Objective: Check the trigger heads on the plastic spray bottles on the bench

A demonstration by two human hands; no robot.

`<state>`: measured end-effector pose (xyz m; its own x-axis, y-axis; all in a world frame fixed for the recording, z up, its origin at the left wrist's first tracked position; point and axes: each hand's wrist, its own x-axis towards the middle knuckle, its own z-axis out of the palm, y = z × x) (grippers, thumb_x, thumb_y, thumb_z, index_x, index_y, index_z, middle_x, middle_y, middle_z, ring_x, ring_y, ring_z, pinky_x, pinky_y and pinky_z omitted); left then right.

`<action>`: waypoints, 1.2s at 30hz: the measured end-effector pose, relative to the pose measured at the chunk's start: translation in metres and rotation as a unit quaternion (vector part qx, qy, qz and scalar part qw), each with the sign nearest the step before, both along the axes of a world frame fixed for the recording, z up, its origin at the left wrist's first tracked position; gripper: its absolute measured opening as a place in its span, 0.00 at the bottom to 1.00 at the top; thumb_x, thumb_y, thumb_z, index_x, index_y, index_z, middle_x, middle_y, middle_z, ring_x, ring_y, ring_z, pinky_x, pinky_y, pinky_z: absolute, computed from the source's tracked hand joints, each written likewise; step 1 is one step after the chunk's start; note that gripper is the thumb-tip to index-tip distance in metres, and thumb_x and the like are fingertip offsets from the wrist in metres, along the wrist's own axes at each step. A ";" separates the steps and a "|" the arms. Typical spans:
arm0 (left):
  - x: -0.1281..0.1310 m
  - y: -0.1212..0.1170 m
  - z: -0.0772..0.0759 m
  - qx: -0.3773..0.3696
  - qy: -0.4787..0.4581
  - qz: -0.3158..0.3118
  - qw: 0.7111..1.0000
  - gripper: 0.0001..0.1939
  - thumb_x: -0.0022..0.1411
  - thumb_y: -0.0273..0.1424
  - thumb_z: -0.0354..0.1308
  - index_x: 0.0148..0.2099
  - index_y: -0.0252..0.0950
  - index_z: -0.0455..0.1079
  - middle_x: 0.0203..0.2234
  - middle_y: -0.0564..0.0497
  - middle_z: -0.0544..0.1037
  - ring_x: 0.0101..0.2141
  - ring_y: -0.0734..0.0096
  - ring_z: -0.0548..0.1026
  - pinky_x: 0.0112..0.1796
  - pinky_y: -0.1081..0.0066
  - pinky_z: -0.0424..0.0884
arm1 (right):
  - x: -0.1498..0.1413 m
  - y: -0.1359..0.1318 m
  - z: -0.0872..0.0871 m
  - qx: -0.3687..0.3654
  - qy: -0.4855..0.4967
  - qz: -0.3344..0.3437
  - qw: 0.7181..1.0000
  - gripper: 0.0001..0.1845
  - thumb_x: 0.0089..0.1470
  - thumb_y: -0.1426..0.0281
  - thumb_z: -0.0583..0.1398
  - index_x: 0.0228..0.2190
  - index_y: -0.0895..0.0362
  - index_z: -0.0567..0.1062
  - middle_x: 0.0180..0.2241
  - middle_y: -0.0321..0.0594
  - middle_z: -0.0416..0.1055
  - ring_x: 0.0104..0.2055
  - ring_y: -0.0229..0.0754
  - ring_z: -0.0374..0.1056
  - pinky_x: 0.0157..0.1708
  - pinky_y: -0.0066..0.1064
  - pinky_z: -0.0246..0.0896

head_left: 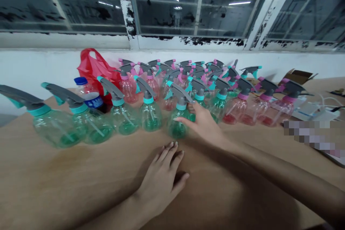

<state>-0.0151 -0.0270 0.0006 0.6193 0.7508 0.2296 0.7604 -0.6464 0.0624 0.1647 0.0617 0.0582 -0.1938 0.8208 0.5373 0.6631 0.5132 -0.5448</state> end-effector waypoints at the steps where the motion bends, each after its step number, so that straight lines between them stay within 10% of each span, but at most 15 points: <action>1: 0.000 0.000 0.000 0.000 0.001 -0.002 1.000 0.25 0.65 0.39 0.53 0.58 0.29 0.63 0.59 0.36 0.62 0.59 0.50 0.60 0.54 0.51 0.62 | -0.003 0.005 -0.001 0.003 0.003 0.003 1.000 0.31 0.51 0.52 0.60 0.49 0.60 0.64 0.43 0.51 0.74 0.45 0.55 0.71 0.43 0.46 0.66; 23: -0.004 0.001 -0.009 0.028 -0.019 -0.003 0.999 0.24 0.64 0.40 0.53 0.58 0.34 0.63 0.60 0.40 0.61 0.59 0.50 0.60 0.52 0.53 0.64 | -0.022 0.029 -0.004 0.016 0.029 0.006 0.999 0.31 0.53 0.57 0.60 0.52 0.63 0.61 0.51 0.58 0.68 0.54 0.55 0.65 0.50 0.46 0.62; 30: -0.005 0.002 -0.009 0.035 -0.017 -0.006 0.999 0.24 0.65 0.41 0.52 0.59 0.34 0.62 0.60 0.41 0.62 0.58 0.51 0.62 0.51 0.53 0.65 | 0.027 -0.004 0.003 0.031 -0.004 -0.010 0.999 0.13 0.59 0.61 0.55 0.38 0.55 0.74 0.39 0.41 0.76 0.37 0.42 0.74 0.34 0.33 0.69; 36: -0.006 0.005 -0.009 0.050 -0.034 -0.013 0.998 0.23 0.65 0.42 0.51 0.58 0.35 0.63 0.59 0.42 0.64 0.57 0.51 0.63 0.51 0.54 0.66 | 0.066 -0.009 0.009 0.020 -0.078 -0.140 0.987 0.20 0.56 0.56 0.56 0.42 0.57 0.76 0.30 0.47 0.78 0.28 0.53 0.73 0.32 0.45 0.65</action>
<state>-0.0214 -0.0221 -0.0083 0.6181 0.7063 0.3451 0.7398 -0.6711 0.0485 0.2305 0.0524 0.0677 -0.0460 0.8326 0.5520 0.8564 0.3173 -0.4073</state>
